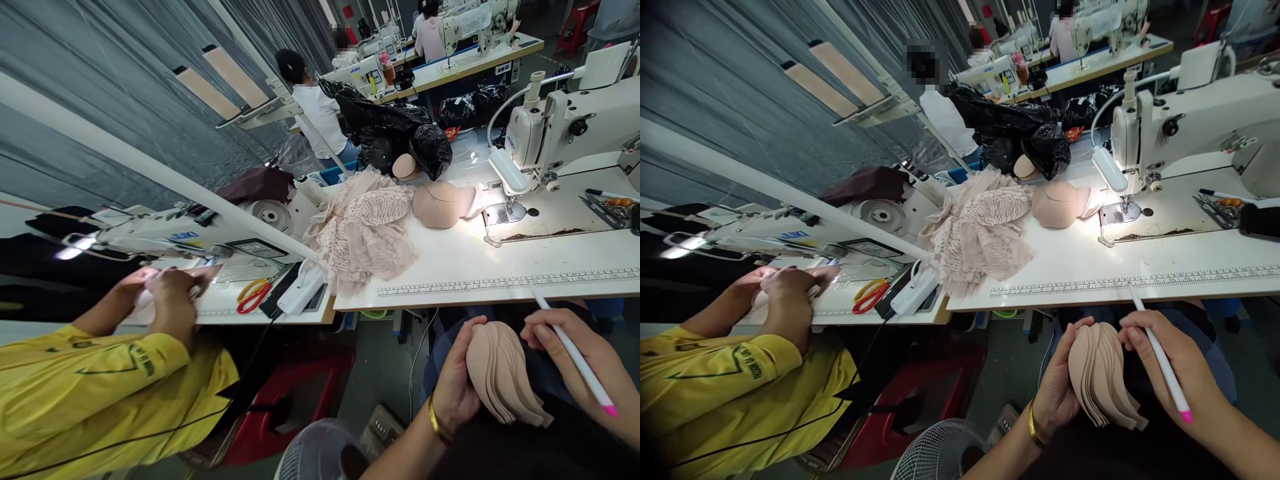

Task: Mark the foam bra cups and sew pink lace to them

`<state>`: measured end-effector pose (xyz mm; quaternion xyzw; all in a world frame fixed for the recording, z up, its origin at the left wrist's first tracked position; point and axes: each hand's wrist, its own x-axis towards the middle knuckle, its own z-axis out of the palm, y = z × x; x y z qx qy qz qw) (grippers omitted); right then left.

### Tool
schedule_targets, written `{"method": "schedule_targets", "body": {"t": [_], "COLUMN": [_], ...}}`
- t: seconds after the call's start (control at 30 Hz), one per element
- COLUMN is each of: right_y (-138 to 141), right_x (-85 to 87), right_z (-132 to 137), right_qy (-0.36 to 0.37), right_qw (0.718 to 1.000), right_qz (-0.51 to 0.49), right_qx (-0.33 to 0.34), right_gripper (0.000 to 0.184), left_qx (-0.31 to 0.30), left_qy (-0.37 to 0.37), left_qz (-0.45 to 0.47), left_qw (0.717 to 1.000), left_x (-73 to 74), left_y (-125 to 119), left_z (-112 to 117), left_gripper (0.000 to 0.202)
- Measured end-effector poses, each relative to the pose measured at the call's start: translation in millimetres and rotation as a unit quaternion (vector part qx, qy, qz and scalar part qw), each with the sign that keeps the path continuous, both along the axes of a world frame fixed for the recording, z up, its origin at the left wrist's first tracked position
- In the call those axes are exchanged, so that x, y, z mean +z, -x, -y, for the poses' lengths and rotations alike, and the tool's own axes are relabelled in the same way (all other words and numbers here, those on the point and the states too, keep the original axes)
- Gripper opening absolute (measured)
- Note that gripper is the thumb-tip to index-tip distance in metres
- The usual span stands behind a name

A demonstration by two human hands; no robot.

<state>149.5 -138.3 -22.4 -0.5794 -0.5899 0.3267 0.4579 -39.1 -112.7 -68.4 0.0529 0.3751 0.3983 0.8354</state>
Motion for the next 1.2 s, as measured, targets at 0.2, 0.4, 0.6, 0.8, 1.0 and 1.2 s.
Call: {"method": "schedule_targets", "body": {"t": [0.2, 0.4, 0.6, 0.8, 1.0, 1.2], "right_y": [-1.5, 8.4, 11.3, -9.2, -1.7, 8.2], "right_x": [-4.9, -10.0, -18.6, -36.8, -58.6, -50.9], "right_z": [16.9, 13.6, 16.9, 25.7, 36.7, 35.0], "right_qy": [-0.074, -0.106, -0.123, -0.020, 0.128, 0.073], "right_qw": [0.979, 0.982, 0.986, 1.000, 0.958, 0.951], "right_qz": [0.123, 0.132, 0.091, -0.009, -0.253, -0.289], "right_qx": [0.145, 0.081, 0.061, -0.010, 0.034, 0.083], "right_gripper": [0.012, 0.011, 0.008, 0.030, 0.037, 0.035], "left_qx": [0.023, 0.060, 0.053, -0.058, -0.134, -0.127], "left_qy": [0.035, 0.039, 0.033, 0.082, 0.002, -0.055], "left_qz": [0.038, 0.058, 0.071, 0.088, 0.103, 0.138], "left_qw": [0.998, 0.996, 0.996, 0.991, 0.986, 0.981], "left_x": [-2.6, -0.4, -0.6, -7.8, -1.9, 1.0], "left_y": [-4.7, -9.9, -10.1, -2.4, 1.8, 8.8], "left_z": [-3.0, 0.4, 3.5, 2.1, 12.8, 17.6], "left_gripper": [0.070, 0.055, 0.051, 0.050, 0.049, 0.052]}}
